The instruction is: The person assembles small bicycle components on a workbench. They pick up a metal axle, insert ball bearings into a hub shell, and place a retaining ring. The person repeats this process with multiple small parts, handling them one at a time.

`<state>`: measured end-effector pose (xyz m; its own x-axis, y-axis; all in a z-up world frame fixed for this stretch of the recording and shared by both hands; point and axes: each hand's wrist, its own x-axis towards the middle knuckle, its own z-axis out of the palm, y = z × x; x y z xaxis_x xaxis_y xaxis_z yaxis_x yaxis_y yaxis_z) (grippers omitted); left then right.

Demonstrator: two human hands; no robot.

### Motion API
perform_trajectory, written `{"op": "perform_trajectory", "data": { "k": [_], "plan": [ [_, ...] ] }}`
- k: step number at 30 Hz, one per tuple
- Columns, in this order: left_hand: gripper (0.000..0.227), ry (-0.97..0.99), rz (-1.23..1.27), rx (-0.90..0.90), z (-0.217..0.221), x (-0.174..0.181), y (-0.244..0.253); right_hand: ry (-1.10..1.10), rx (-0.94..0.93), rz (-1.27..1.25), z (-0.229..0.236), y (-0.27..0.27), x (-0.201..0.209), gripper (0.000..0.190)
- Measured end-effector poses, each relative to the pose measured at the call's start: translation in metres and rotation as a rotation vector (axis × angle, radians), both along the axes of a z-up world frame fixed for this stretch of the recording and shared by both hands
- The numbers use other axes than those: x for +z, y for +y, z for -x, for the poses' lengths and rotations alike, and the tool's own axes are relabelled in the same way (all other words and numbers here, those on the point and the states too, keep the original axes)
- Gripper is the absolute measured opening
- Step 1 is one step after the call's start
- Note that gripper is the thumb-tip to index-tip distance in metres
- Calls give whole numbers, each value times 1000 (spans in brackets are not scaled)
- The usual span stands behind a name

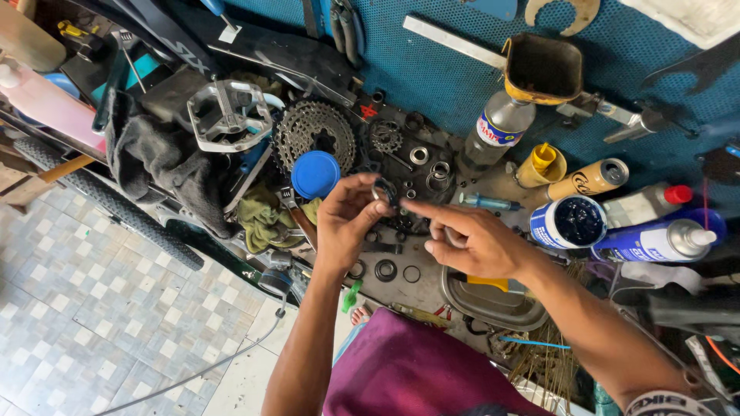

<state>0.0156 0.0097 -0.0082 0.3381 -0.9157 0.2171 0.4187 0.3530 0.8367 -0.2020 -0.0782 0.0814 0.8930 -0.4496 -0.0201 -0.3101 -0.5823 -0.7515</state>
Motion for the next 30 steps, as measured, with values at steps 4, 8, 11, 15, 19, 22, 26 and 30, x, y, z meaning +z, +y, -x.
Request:
{"op": "perform_trajectory", "data": {
  "k": [4, 8, 11, 15, 19, 22, 26, 30],
  "plan": [
    [38, 54, -132, 0, 18, -22, 11, 10, 6, 155, -8, 19, -19, 81],
    [35, 274, -207, 31, 19, -37, 14, 191, -41, -124, -5, 25, -20, 88],
    [33, 342, -232, 7, 25, -47, 19, 225, -69, -5, 0, 23, -26, 87],
    [34, 253, -240, 32, 38, -49, 13, 237, -81, 138, -9, 34, -39, 92],
    [32, 394, -214, 86, 30, -53, 11, 252, 62, 339, -2, 43, -44, 65],
    [33, 423, -208, 52, 15, -54, 17, 372, -16, 118, 6, 27, -47, 60],
    [43, 442, -230, 26, 2, -56, 31, 45, -337, 121, 20, -18, -61, 57],
    [53, 394, -287, 30, -1, -61, 40, 89, -519, 310, 28, -62, -90, 50]
  ]
}}
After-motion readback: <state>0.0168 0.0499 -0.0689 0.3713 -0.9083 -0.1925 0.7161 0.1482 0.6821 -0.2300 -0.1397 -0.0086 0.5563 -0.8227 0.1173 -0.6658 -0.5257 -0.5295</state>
